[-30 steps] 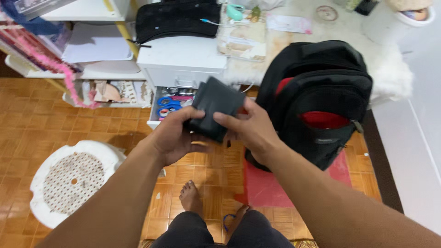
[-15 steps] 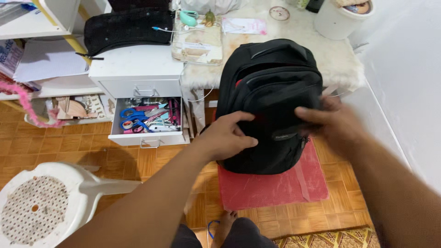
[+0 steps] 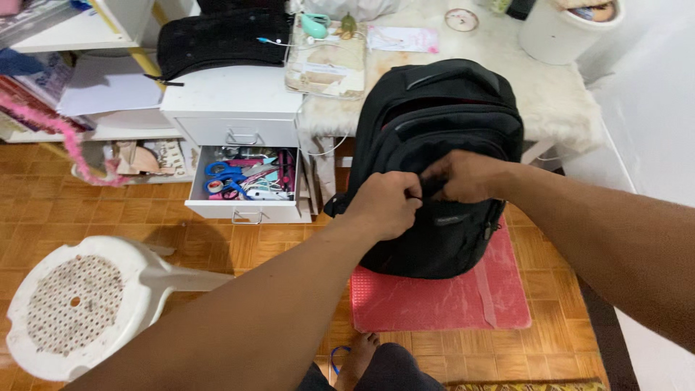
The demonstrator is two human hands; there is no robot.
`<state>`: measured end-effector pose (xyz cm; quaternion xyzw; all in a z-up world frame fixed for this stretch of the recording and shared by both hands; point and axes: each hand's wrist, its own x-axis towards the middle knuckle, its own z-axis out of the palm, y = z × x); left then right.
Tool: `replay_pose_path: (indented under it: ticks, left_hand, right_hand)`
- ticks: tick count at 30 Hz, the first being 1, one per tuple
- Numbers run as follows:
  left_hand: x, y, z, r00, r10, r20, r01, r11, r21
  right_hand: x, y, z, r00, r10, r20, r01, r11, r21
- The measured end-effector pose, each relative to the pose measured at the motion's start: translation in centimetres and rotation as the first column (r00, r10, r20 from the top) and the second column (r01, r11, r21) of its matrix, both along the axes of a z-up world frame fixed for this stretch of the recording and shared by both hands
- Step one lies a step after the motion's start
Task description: The person opens a backpack on a chair and packs it with daily items: places a water bottle inside, takes a charger and cable from a drawer, adds a wallet, a pouch, and several bottles and tubes from the desk and shelf, placing each item into the backpack compartments.
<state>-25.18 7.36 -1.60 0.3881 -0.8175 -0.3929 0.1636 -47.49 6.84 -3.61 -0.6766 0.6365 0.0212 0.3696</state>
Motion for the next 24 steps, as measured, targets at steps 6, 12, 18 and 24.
replay_pose_path:
  ticks: [6, 12, 18, 24]
  left_hand:
    - [-0.4, 0.6, -0.1, 0.998, 0.057, 0.015, -0.058, 0.996, 0.064]
    - [-0.7, 0.1, 0.5, 0.998, 0.055, 0.042, -0.058, 0.996, 0.069]
    - [0.7, -0.3, 0.3, 1.0, 0.02, -0.012, -0.019, 0.995, 0.096]
    - [3.7, -1.7, -2.5, 0.992, 0.096, -0.083, -0.084, 0.986, 0.147]
  right_hand:
    - [0.9, -1.0, -0.5, 0.979, 0.046, -0.198, -0.004, 0.978, 0.207]
    - [2.4, -2.1, 0.7, 0.959, -0.084, -0.272, 0.185, 0.911, 0.369]
    - [3.5, -1.5, 3.2, 0.975, -0.125, -0.182, 0.172, 0.946, 0.274]
    - [5.5, -1.8, 7.5, 0.933, -0.319, -0.165, 0.336, 0.938, 0.087]
